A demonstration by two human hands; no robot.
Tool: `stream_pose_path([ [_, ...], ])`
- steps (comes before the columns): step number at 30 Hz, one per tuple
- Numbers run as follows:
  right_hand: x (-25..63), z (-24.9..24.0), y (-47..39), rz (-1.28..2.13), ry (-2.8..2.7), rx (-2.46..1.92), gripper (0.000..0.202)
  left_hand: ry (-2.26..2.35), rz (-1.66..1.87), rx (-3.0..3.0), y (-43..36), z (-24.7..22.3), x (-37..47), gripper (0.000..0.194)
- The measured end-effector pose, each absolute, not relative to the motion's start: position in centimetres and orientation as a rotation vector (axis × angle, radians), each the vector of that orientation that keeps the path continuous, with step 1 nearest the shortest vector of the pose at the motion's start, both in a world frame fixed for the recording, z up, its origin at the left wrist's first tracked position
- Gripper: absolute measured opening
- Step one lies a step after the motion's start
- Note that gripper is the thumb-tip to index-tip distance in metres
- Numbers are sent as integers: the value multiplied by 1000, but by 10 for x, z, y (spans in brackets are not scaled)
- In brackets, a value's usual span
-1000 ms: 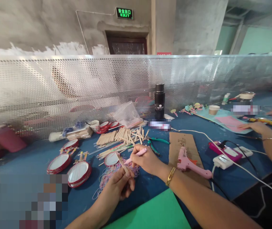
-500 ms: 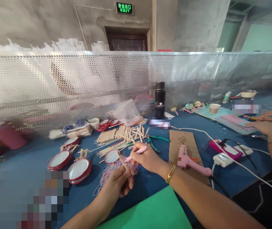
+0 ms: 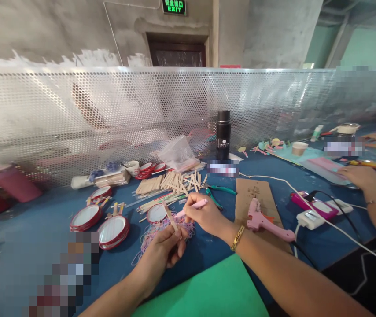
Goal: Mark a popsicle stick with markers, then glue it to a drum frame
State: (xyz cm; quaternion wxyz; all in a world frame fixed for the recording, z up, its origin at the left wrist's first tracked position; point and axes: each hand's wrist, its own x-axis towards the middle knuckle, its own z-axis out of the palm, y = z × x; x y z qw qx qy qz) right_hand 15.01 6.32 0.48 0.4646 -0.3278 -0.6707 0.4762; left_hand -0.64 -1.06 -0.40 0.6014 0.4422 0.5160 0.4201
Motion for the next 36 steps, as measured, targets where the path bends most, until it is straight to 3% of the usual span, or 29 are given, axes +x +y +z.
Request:
stream_pose_path([
  [36,152,3,64,1031,-1731,-838,14,1197,945,1052,-9,-8,-8,36],
])
